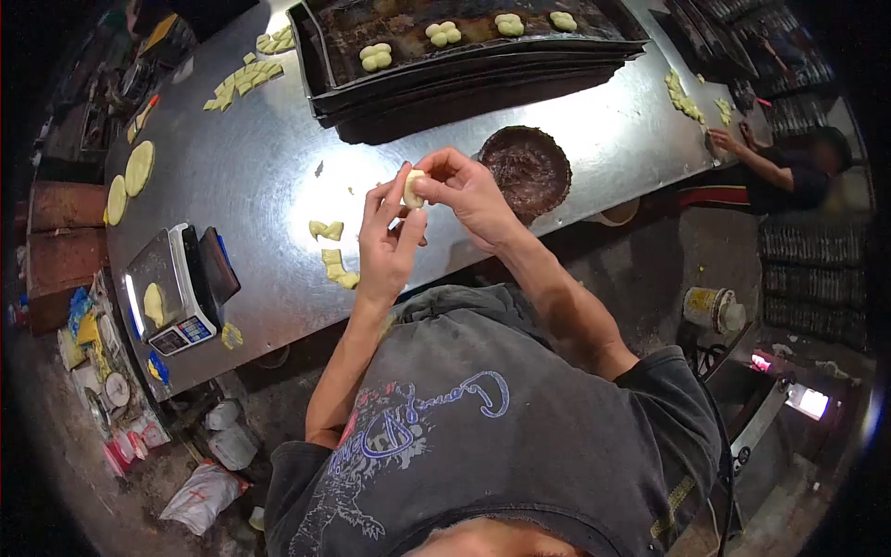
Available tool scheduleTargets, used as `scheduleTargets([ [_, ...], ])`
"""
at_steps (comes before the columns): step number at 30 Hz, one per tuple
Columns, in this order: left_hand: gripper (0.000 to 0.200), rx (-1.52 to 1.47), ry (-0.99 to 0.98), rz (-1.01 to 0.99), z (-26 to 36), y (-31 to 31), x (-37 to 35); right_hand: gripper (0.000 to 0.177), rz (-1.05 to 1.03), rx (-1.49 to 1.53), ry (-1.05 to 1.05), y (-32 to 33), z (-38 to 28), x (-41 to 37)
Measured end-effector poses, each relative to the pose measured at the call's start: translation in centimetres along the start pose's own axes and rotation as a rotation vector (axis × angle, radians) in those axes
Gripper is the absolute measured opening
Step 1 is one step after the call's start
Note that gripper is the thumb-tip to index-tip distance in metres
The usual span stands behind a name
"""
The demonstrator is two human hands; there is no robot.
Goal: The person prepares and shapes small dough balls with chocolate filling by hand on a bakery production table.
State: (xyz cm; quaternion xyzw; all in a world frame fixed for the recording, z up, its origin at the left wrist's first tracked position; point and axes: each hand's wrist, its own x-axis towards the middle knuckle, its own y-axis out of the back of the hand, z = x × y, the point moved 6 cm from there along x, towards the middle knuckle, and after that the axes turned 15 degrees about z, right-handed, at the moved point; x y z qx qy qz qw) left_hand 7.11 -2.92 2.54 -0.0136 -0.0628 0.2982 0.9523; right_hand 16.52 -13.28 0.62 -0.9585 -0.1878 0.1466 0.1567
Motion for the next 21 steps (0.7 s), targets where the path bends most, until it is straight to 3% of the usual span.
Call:
scheduleTargets([
  [4, 0.038, 0.01, 0.114, 0.121, -1.4, 0.3, -0.1, 0.02, 0.006, -0.091, 0.122, -0.7, -1.2, -0.8],
  [8, 0.035, -0.198, 0.189, 0.341, -1.1, 1.8, -0.3, 0.024, -0.161, -0.536, 0.729, -3.5, -5.2, -4.2],
  [9, 0.044, -0.121, 0.163, 0.363, -1.1, 2.0, -0.5, 0.019, -0.175, -0.468, 0.737, -4.0, -5.1, -4.8],
  [12, 0.054, -0.09, 0.164, 0.304, -0.5, 1.7, -1.5, 0.015, -0.247, -0.72, 0.995, -4.1, -5.5, -5.1],
  [16, 0.083, 0.007, 0.084, 0.278, -1.0, 1.6, -1.7, 0.015, -0.207, -0.851, 0.889, -4.6, -4.3, -3.1],
  [19, 0.09, 0.046, 0.193, 0.236, -2.9, 2.7, -2.8, 0.02, -0.214, -0.372, -0.085, -4.1, 0.4, -1.2],
  [21, 0.091, -0.002, 0.265, 0.23, -3.8, 3.2, -3.2, 0.022, -0.283, -0.286, -0.18, -4.4, 2.8, -0.7],
])
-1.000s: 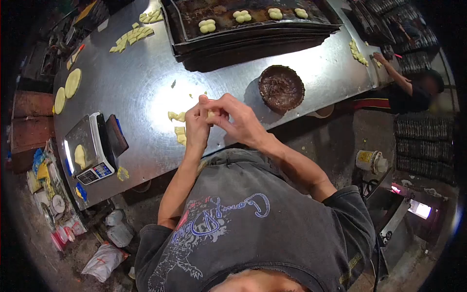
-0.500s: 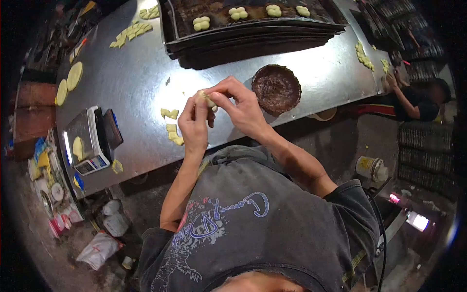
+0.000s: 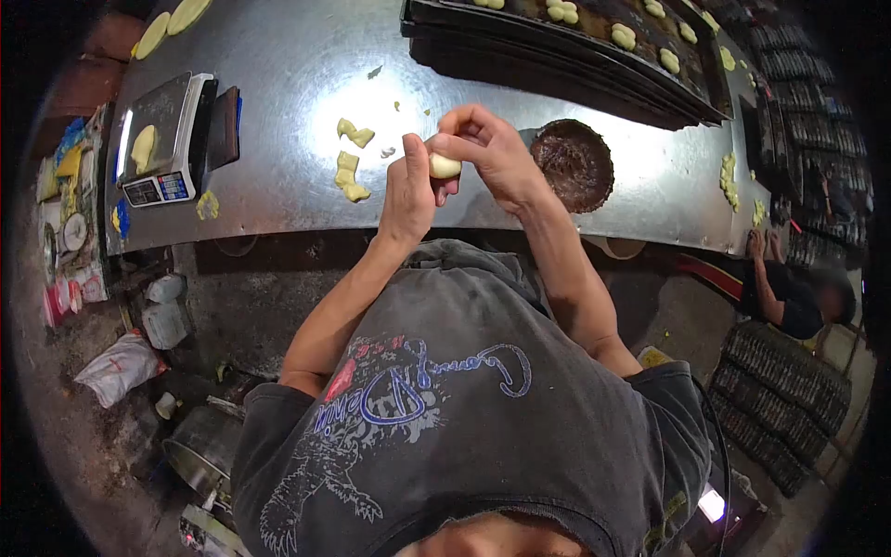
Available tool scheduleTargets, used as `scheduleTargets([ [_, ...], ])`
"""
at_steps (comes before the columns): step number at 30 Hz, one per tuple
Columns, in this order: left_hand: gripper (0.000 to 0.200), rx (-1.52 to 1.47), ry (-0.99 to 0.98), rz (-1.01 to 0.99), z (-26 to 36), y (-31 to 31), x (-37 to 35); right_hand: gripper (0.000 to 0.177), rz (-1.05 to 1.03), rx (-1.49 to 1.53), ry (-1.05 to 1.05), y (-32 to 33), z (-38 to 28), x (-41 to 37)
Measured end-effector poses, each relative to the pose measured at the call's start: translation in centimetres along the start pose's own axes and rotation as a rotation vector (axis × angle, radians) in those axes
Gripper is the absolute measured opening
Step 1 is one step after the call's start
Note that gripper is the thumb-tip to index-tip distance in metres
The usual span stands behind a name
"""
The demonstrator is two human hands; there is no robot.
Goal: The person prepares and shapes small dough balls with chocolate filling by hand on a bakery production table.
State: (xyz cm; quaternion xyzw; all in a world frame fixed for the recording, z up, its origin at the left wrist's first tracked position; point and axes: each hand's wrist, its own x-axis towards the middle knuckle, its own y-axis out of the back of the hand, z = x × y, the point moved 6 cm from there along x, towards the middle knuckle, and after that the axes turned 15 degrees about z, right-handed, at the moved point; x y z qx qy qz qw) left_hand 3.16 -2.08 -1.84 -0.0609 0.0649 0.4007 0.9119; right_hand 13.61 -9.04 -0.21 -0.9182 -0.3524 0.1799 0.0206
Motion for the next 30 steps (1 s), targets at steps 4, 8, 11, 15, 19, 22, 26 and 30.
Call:
scheduleTargets([
  [4, 0.086, -0.024, 0.258, -0.085, -3.8, 1.6, 0.1, 0.019, 0.143, -0.484, 0.484, 0.1, 1.7, -1.0],
  [8, 0.08, -0.093, 0.475, -0.117, -6.9, 3.0, -0.9, 0.03, 0.046, -0.766, 0.734, -1.4, 3.2, -4.5],
  [11, 0.075, -0.122, 0.519, -0.197, -8.3, 4.0, -1.5, 0.034, -0.028, -0.76, 0.642, -1.4, 5.0, -4.7],
  [15, 0.059, -0.141, 0.408, -0.184, -7.8, 4.2, -0.9, 0.041, 0.045, -0.541, 0.48, -1.4, 5.7, -3.6],
  [19, 0.049, -0.125, 0.191, -0.168, -4.7, 4.4, 0.7, 0.045, 0.213, -0.392, 0.563, -1.5, 4.2, -2.8],
  [22, 0.049, -0.081, 0.054, -0.184, -2.3, 4.3, 1.1, 0.04, 0.317, -0.298, 0.531, -1.1, 3.4, -2.3],
  [26, 0.047, 0.007, -0.062, -0.25, -0.8, 3.6, 1.4, 0.034, 0.329, -0.255, 0.425, -0.9, 2.6, -2.5],
  [30, 0.051, 0.241, -0.431, -0.28, 0.6, 2.2, 1.4, 0.031, 0.366, -0.347, 0.458, 0.5, 1.1, -2.1],
])
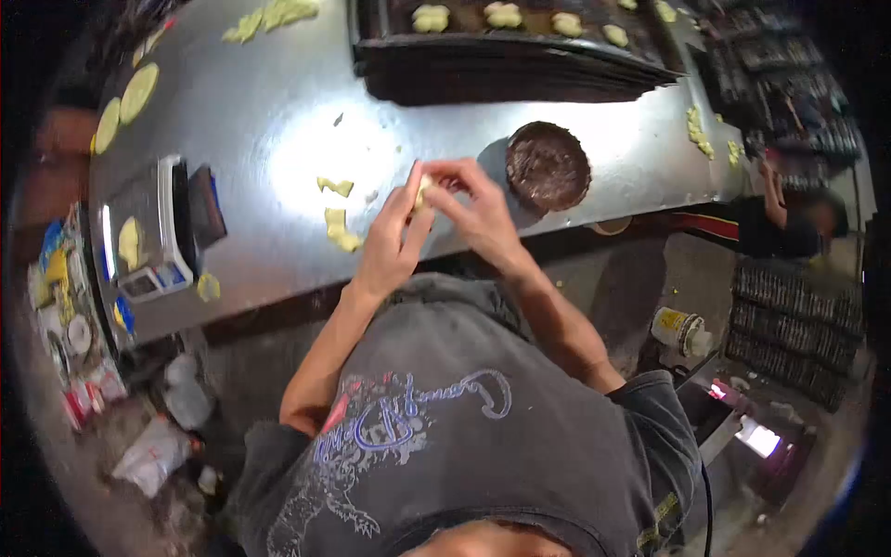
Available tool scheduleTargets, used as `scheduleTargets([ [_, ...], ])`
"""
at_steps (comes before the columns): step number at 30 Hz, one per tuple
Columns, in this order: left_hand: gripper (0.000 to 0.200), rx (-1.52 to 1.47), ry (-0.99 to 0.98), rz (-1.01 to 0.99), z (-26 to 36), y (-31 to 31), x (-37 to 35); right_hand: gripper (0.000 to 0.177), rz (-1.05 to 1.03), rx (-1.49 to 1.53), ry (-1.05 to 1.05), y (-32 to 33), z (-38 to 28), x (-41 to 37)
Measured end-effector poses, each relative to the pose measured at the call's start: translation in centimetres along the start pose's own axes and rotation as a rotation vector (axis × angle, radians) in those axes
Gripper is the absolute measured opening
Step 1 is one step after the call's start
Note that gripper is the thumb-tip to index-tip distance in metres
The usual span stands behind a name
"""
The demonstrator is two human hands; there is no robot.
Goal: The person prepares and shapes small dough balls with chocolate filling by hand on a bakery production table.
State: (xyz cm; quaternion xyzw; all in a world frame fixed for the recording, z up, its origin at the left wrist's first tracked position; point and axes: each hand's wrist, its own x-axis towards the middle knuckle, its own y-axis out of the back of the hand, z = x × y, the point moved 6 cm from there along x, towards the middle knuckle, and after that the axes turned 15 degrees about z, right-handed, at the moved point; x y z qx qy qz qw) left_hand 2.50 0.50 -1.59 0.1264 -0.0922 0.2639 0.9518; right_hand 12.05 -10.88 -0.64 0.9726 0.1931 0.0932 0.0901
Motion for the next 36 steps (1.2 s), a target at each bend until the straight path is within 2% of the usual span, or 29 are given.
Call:
scheduleTargets([
  [3, 0.052, 0.059, -0.131, 0.044, 1.2, -0.7, 0.7, 0.024, -0.003, 0.014, -0.036, 0.4, 0.2, 0.4],
  [6, 0.049, -0.034, 0.084, -0.015, 0.2, -0.8, 1.0, 0.019, 0.08, 0.024, 0.092, 1.2, -0.7, 0.4],
  [9, 0.042, -0.178, 0.241, 0.049, -0.1, -0.6, 1.6, 0.018, 0.09, 0.128, -0.053, 1.2, -1.2, -0.2],
  [10, 0.032, -0.225, 0.235, 0.131, 0.8, -0.7, 1.9, 0.017, 0.094, 0.226, -0.066, 0.9, -1.4, -0.5],
  [13, 0.036, -0.333, 0.33, 0.195, 0.3, -0.7, 2.4, 0.022, 0.145, -0.032, 0.313, 0.9, -4.8, -1.3],
  [14, 0.051, -0.31, 0.307, 0.185, 0.2, -0.9, 2.5, 0.028, 0.161, -0.079, 0.446, 0.7, -4.5, -1.6],
  [17, 0.06, -0.353, 0.419, 0.122, 0.6, -1.6, 2.7, 0.026, 0.195, -0.167, 0.631, 1.2, -4.9, -1.5],
  [18, 0.071, -0.222, 0.393, 0.131, 0.9, -1.6, 2.9, 0.019, 0.185, -0.23, 0.642, 1.3, -5.7, -0.9],
  [21, 0.079, -0.326, 0.454, 0.088, 0.3, -2.2, 3.0, 0.015, 0.102, -0.308, 0.385, 1.5, -4.3, 0.9],
  [22, 0.086, -0.241, 0.473, 0.046, 0.2, -2.3, 2.9, 0.022, 0.036, -0.322, 0.419, 1.2, -3.2, 1.5],
  [25, 0.086, -0.333, 0.461, -0.043, 0.0, -2.6, 2.8, 0.03, -0.031, 0.299, -0.298, 0.2, -0.2, 1.9],
  [26, 0.087, -0.35, 0.483, -0.012, -0.1, -2.6, 2.8, 0.031, -0.222, 0.474, -0.464, -1.0, 0.6, 1.6],
  [29, 0.087, -0.375, 0.537, 0.019, -1.3, -2.2, 2.7, 0.024, -0.133, 0.457, -0.405, -1.9, 0.3, 1.9],
  [30, 0.086, -0.416, 0.589, -0.004, -2.4, -2.2, 2.4, 0.017, -0.194, 0.355, -0.445, -1.6, -0.3, 1.8],
  [32, 0.085, -0.502, 0.687, 0.026, -3.8, -2.2, 1.9, 0.017, -0.05, -0.01, 0.114, -1.1, 1.6, 2.7],
  [33, 0.084, -0.544, 0.738, 0.041, -4.2, -2.2, 1.7, 0.018, 0.022, -0.193, 0.391, -1.1, 0.2, 2.8],
  [34, 0.085, -0.568, 0.804, 0.087, -4.7, -1.8, 1.4, 0.028, 0.006, -0.317, 0.562, -1.0, -0.6, 2.1],
  [36, 0.087, -0.54, 0.799, 0.093, -4.2, -1.7, 1.2, 0.029, -0.155, -0.187, 0.542, -1.5, -1.5, 1.4],
])
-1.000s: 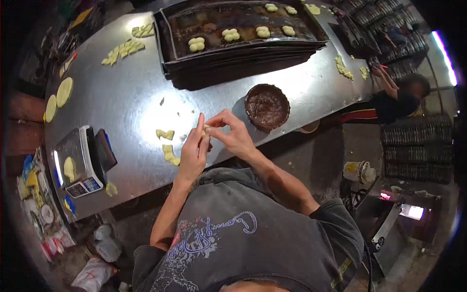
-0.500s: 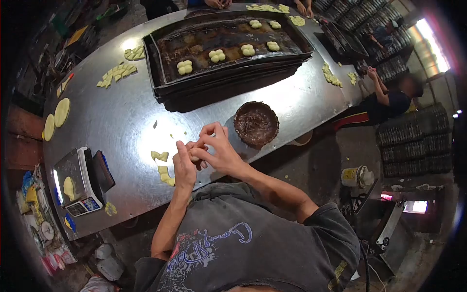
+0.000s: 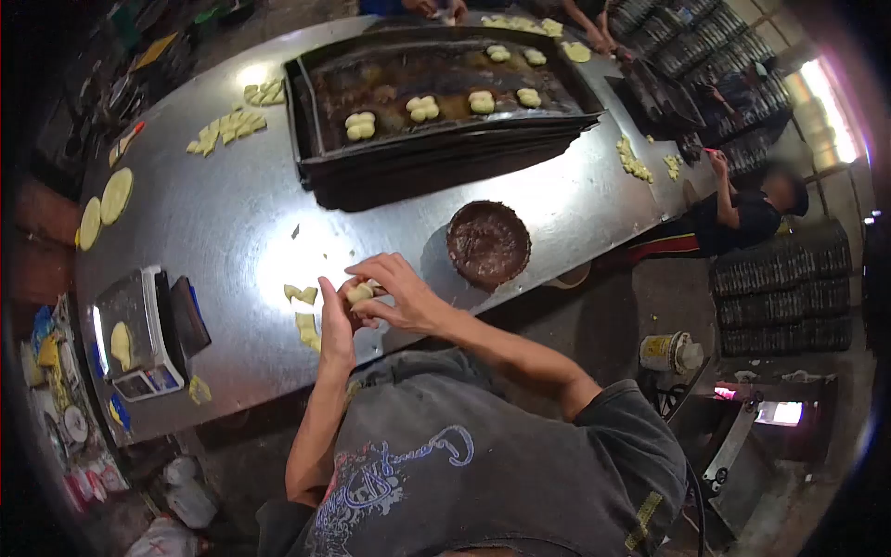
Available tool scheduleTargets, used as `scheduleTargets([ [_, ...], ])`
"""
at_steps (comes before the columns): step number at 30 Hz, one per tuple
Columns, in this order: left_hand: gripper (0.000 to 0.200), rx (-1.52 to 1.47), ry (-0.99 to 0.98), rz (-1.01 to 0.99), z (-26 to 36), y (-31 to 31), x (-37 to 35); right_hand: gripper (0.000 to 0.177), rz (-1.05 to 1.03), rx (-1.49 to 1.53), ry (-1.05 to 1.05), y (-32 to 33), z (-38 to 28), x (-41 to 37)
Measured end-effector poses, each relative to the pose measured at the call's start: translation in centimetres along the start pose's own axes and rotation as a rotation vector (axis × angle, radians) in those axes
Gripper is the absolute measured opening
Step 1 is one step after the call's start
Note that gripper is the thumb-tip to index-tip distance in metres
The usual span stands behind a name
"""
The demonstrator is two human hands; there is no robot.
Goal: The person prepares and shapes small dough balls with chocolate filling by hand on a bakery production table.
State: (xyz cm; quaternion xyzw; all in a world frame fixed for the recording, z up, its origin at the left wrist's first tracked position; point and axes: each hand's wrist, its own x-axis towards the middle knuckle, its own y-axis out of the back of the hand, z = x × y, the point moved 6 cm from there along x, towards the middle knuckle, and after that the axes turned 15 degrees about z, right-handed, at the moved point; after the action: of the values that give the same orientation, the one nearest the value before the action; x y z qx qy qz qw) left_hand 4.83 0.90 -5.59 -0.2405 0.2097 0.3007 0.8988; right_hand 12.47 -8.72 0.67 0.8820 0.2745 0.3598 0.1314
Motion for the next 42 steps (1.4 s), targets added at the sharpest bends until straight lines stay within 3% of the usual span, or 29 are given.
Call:
scheduleTargets([
  [1, 0.088, 0.015, 0.01, 0.021, -0.1, 0.4, -0.4, 0.03, -0.064, 0.097, -0.014, -0.3, -0.6, -0.4],
  [2, 0.092, 0.034, 0.094, -0.085, -1.6, 1.1, -0.1, 0.034, -0.174, 0.207, -0.102, -0.2, -0.2, -1.0],
  [4, 0.1, 0.218, 0.103, -0.077, -0.9, 1.3, -2.2, 0.031, -0.31, 0.256, -0.44, -0.3, 2.6, -1.9],
  [5, 0.096, 0.225, 0.093, -0.04, -1.1, 2.5, -2.4, 0.03, -0.252, 0.189, -0.262, -0.5, 4.7, -2.2],
  [7, 0.091, 0.245, -0.059, 0.126, -1.3, 5.2, -1.6, 0.032, -0.183, -0.026, -0.505, 0.4, 7.8, -1.7],
  [9, 0.072, 0.158, -0.103, 0.252, -0.7, 8.3, -1.5, 0.037, -0.154, -0.135, -0.522, 0.8, 11.2, -1.1],
  [11, 0.062, 0.037, -0.112, 0.342, -0.9, 11.4, -1.2, 0.034, -0.041, -0.036, -0.569, -0.1, 12.6, -1.0],
  [12, 0.05, 0.005, -0.135, 0.433, -0.3, 12.2, -1.8, 0.036, -0.014, -0.029, -0.531, -1.1, 13.2, -1.3],
  [14, 0.048, 0.035, -0.18, 0.48, -0.1, 14.1, -2.1, 0.041, 0.04, -0.015, -0.453, -3.9, 15.0, -3.0],
  [17, 0.048, 0.045, -0.188, 0.513, 0.0, 16.0, -2.9, 0.042, -0.116, -0.306, -0.214, -8.4, 18.3, -7.4],
  [18, 0.047, 0.042, -0.203, 0.521, 0.1, 16.5, -3.2, 0.046, -0.265, -0.458, -0.322, -9.2, 18.1, -9.1],
  [22, 0.045, 0.049, -0.216, 0.566, 0.4, 18.2, -4.4, 0.05, -0.183, -0.162, -0.595, -9.6, 18.9, -10.7],
  [25, 0.046, 0.051, -0.237, 0.585, -0.2, 19.8, -4.9, 0.054, -0.3, -0.254, -0.384, -8.9, 17.1, -10.7],
  [26, 0.045, 0.049, -0.237, 0.595, -0.3, 20.2, -5.1, 0.061, -0.495, -0.534, -0.399, -8.6, 16.0, -11.1],
  [29, 0.043, 0.054, -0.244, 0.606, -0.4, 21.2, -5.4, 0.059, -0.335, -0.601, -0.152, -9.8, 13.3, -9.0],
  [32, 0.048, 0.102, -0.266, 0.576, -0.6, 22.1, -5.3, 0.047, -0.429, -0.261, -0.121, -15.8, 14.1, -6.4],
  [35, 0.048, 0.154, -0.296, 0.545, 0.0, 22.2, -5.3, 0.037, -0.312, -0.201, 0.074, -21.2, 11.8, -5.0],
  [38, 0.047, 0.198, -0.333, 0.527, 0.9, 22.0, -5.9, 0.039, -0.477, -0.299, -0.055, -25.0, 13.3, -4.8],
  [41, 0.047, 0.187, -0.341, 0.523, 1.2, 22.7, -6.5, 0.038, -0.429, -0.093, -0.305, -23.3, 14.4, -2.1],
  [42, 0.046, 0.177, -0.337, 0.521, 1.1, 23.0, -6.6, 0.038, -0.366, -0.165, -0.192, -22.2, 15.2, -1.4],
])
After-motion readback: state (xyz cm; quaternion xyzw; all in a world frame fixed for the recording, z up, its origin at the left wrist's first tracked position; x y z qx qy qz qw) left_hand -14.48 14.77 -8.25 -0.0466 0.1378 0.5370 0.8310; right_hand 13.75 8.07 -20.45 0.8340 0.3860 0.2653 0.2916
